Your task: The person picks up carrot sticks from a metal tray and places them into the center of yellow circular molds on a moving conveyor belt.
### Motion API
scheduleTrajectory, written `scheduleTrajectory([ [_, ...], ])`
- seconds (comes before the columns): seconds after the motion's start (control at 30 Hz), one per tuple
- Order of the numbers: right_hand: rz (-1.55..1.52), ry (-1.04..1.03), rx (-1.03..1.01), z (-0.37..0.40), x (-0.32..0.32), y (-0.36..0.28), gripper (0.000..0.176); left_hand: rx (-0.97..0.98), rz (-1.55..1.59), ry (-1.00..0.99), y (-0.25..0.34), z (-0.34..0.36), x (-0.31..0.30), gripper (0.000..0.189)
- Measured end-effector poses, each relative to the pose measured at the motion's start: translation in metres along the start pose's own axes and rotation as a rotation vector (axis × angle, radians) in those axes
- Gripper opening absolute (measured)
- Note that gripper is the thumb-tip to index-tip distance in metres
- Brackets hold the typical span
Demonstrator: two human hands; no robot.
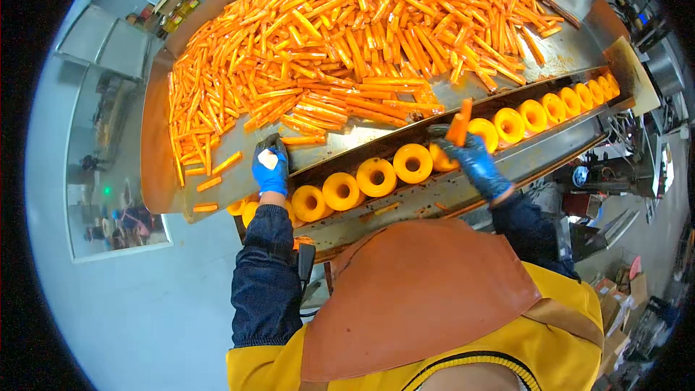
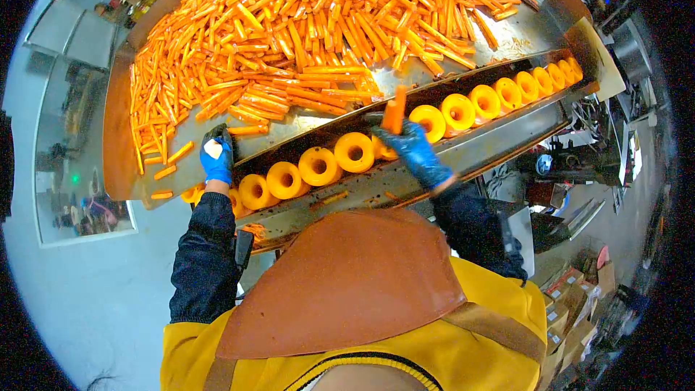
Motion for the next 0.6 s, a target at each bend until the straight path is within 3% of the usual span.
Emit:
scheduleTrajectory([
  [0.1, 0.038, -0.017, 0.211, -0.009, 0.034, 0.026, 0.023, 0.119, -0.061, 0.069, -0.004, 0.001, 0.000, 0.025],
  [0.2, 0.204, 0.250, -0.309, -0.004, 0.035, 0.011, 0.021, 0.138, -0.113, 0.069, 0.008, 0.004, -0.006, 0.024],
  [0.23, 0.335, 0.332, -0.396, 0.000, 0.030, 0.003, 0.020, 0.111, -0.141, 0.047, 0.012, 0.003, -0.008, 0.022],
  [0.33, 0.413, 0.310, -0.455, 0.012, 0.034, -0.015, 0.017, 0.114, -0.164, 0.036, 0.015, 0.001, -0.010, 0.020],
  [0.37, 0.266, 0.175, -0.419, 0.013, 0.047, -0.020, 0.016, 0.119, -0.175, 0.050, 0.016, 0.001, -0.010, 0.020],
  [0.4, 0.265, 0.219, -0.361, 0.008, 0.059, -0.009, 0.018, 0.124, -0.185, 0.064, 0.016, 0.000, -0.010, 0.020],
  [0.47, 0.093, 0.087, -0.414, 0.007, 0.084, -0.006, 0.020, 0.115, -0.183, 0.051, 0.012, 0.000, -0.008, 0.020],
  [0.5, 0.190, 0.065, -0.340, 0.002, 0.088, 0.004, 0.025, 0.110, -0.181, 0.041, 0.009, 0.001, -0.007, 0.020],
  [0.6, 0.785, 0.133, -0.391, -0.006, 0.082, 0.006, 0.032, 0.080, -0.136, 0.070, 0.013, 0.002, -0.010, 0.020],
])
Point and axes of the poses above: each hand's wrist, its own z-axis away from the middle knuckle, its own x-axis out of the palm, y = z × x, the point moved 5 cm from there along -z, towards the middle knuckle, and after that the axes turned 11 degrees about x, right-handed, at the moved point
